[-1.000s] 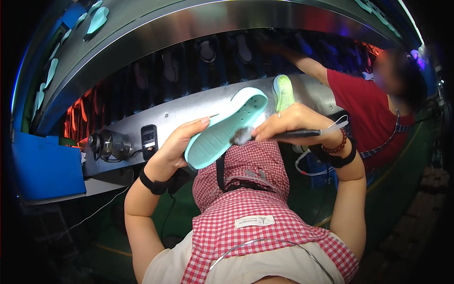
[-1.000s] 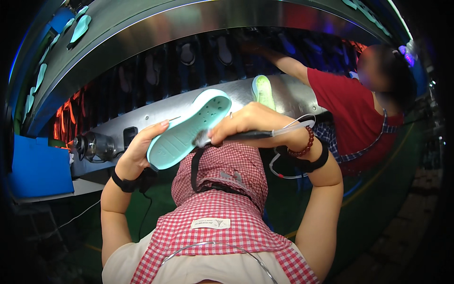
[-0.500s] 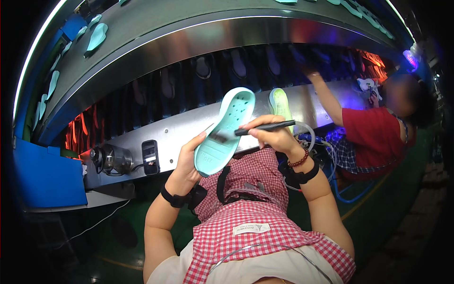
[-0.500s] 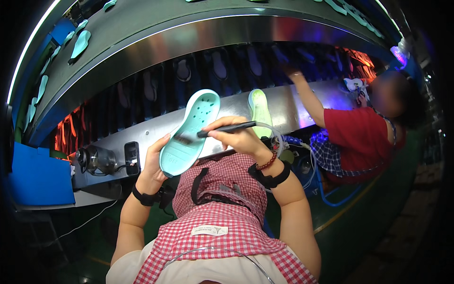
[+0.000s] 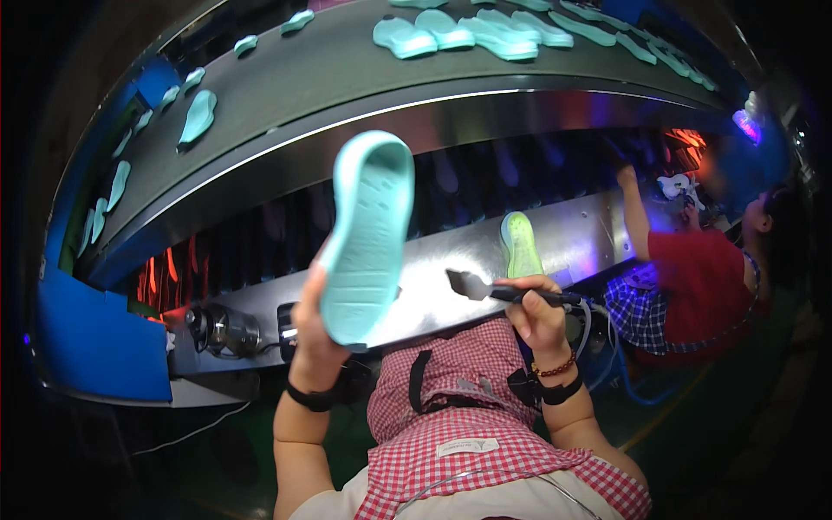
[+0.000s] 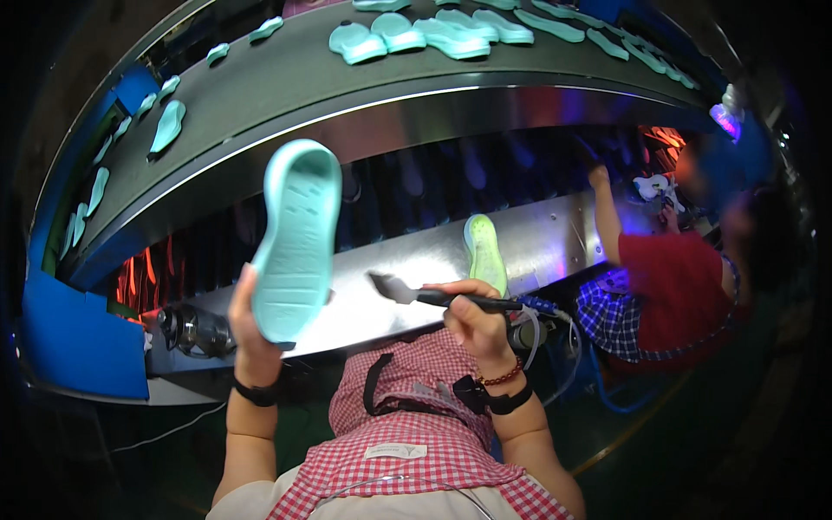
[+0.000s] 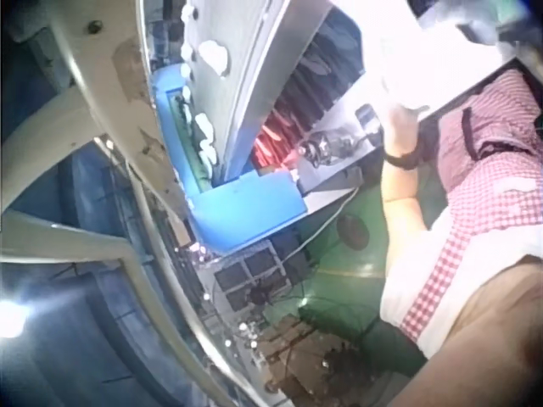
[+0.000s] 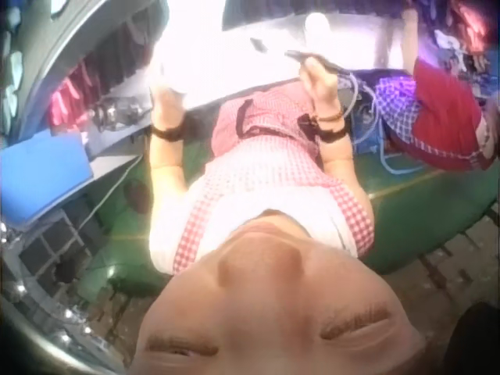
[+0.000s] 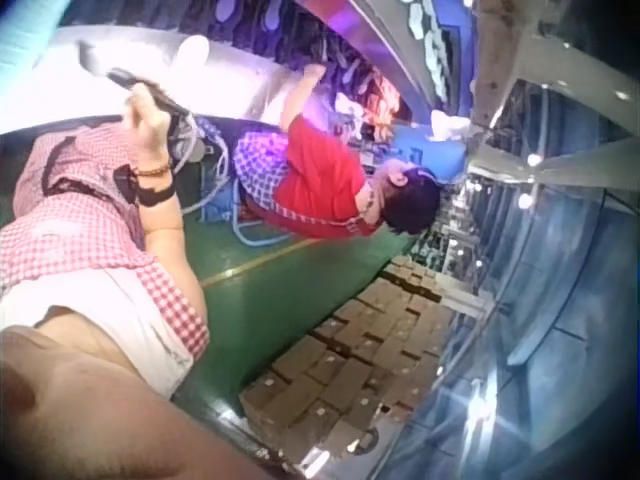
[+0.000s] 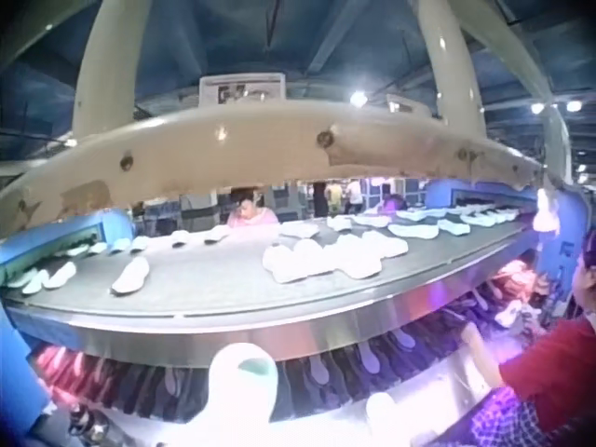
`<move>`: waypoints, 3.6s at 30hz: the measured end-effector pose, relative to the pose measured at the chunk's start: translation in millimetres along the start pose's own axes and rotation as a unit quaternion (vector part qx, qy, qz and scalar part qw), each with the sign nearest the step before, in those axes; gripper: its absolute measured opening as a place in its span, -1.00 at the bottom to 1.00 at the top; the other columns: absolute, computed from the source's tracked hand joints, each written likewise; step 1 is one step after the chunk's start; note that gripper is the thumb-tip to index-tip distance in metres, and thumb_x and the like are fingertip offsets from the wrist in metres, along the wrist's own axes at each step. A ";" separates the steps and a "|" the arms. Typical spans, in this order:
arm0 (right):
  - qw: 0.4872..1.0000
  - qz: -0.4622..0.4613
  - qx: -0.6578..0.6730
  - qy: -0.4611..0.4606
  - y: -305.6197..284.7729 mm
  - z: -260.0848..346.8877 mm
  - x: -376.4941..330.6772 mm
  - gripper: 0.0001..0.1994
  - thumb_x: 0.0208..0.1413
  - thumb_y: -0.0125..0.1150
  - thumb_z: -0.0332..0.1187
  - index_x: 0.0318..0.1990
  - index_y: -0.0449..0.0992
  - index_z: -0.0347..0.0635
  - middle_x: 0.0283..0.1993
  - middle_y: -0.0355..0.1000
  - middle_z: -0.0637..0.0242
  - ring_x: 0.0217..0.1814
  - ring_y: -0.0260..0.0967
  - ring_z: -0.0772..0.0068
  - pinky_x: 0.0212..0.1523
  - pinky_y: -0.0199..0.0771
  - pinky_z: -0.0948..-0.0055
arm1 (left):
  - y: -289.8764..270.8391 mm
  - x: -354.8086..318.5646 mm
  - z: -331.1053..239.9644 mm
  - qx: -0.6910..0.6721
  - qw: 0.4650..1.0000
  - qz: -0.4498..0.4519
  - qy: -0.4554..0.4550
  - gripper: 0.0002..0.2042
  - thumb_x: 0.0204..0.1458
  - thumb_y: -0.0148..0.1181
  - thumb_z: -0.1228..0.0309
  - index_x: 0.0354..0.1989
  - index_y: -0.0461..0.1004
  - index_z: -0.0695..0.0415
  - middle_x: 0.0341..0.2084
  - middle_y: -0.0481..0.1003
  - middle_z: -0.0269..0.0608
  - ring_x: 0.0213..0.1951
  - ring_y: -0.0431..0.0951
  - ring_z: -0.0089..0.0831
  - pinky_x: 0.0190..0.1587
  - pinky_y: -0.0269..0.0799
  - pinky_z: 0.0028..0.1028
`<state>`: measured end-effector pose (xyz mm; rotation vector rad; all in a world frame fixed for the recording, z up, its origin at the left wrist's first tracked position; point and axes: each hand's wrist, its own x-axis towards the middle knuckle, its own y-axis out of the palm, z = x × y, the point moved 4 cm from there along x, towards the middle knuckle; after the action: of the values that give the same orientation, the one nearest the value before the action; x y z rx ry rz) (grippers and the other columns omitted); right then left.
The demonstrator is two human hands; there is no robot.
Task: Applying adhesive or primer to the edges and surfaces of footwear soles using a brush on a production line.
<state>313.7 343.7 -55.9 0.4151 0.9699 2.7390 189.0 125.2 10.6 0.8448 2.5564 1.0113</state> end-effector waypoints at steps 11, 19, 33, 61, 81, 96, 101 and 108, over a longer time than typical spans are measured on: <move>0.994 -0.082 0.050 0.051 -51.4 -13.9 -7.7 -0.81 0.09 -0.06 -0.51 -0.15 0.39 -0.34 -0.10 0.37 -0.15 -0.72 0.13 0.62 -0.63 0.19 0.68 | -30.9 189.3 -139.0 -0.292 0.934 -0.142 0.147 -0.23 0.05 -0.25 -0.02 0.27 -0.43 0.17 0.28 -0.29 0.01 0.30 -0.20 -0.10 0.24 -0.22 0.00; 0.973 -0.198 0.079 0.093 -105.3 -23.5 -36.8 -0.83 0.08 -0.03 -0.49 -0.18 0.41 -0.29 -0.15 0.41 -0.03 -0.67 0.16 0.59 -0.62 0.18 0.65 | 96.1 260.6 -91.8 0.668 0.739 0.053 0.071 -0.31 -0.05 0.07 0.19 0.22 -0.01 0.30 0.20 0.05 0.04 0.24 0.02 -0.19 0.22 -0.08 -0.34; 0.960 -0.221 0.156 0.076 -116.0 -17.4 -47.4 -0.81 0.06 -0.01 -0.47 -0.17 0.41 -0.33 -0.25 0.44 0.06 -0.58 0.28 0.51 -0.53 0.26 0.63 | 82.1 274.7 -88.4 0.925 0.379 0.009 -0.003 -0.59 -0.11 0.14 0.10 -0.25 0.46 0.22 -0.20 0.44 0.04 -0.03 0.33 -0.07 -0.03 0.29 -0.27; 0.976 -0.005 -0.104 0.191 2.7 -49.3 18.2 -0.80 -0.09 0.15 -0.56 -0.24 0.47 -0.39 -0.27 0.47 0.17 -0.25 0.44 0.46 -0.14 0.45 0.49 | -41.3 -1.7 119.7 -0.228 0.963 0.041 -0.140 -0.12 -0.10 -0.59 -0.38 0.16 0.12 0.14 0.00 0.28 0.07 -0.02 0.34 -0.01 0.01 0.27 -0.06; 0.799 0.374 -0.450 0.142 55.8 -27.1 12.4 -0.80 -0.24 0.26 -0.50 -0.35 0.53 -0.28 -0.34 0.49 0.12 -0.32 0.47 0.26 -0.26 0.45 0.45 | -69.9 -0.2 103.7 -0.125 0.977 -0.162 -0.066 -0.31 0.04 -0.52 -0.21 -0.16 0.37 0.15 -0.36 0.47 -0.11 -0.32 0.49 -0.28 -0.20 0.42 -0.33; 0.948 0.145 -0.265 0.104 54.3 -13.8 36.4 -0.84 -0.08 0.19 -0.53 -0.28 0.53 -0.30 -0.30 0.49 0.20 -0.28 0.42 0.53 -0.25 0.41 0.59 | -20.4 3.4 98.0 -0.259 0.961 -0.060 -0.079 -0.24 0.01 -0.57 -0.25 0.01 0.27 0.18 -0.21 0.43 0.03 -0.21 0.47 -0.16 -0.13 0.41 -0.25; 0.901 0.326 -0.286 -0.002 71.5 -5.8 25.0 -0.79 -0.17 0.26 -0.53 -0.29 0.52 -0.31 -0.32 0.49 0.17 -0.24 0.45 0.39 -0.18 0.42 0.48 | -30.3 9.8 91.2 -0.188 0.982 0.002 -0.018 -0.22 0.00 -0.62 -0.25 -0.01 0.28 0.19 -0.28 0.45 0.04 -0.27 0.49 -0.17 -0.19 0.43 -0.27; 0.889 0.293 -0.347 -0.054 69.2 -6.2 25.0 -0.79 -0.21 0.28 -0.56 -0.32 0.52 -0.29 -0.31 0.49 0.16 -0.23 0.45 0.30 -0.18 0.43 0.45 | -41.6 16.8 87.4 -0.144 0.982 -0.111 0.043 -0.23 -0.02 -0.58 -0.26 -0.05 0.28 0.22 -0.30 0.42 0.03 -0.38 0.46 -0.20 -0.31 0.42 -0.26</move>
<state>281.3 294.4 -11.5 0.7990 -0.2597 3.2641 196.3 157.9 -81.8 0.4365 2.4215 1.3245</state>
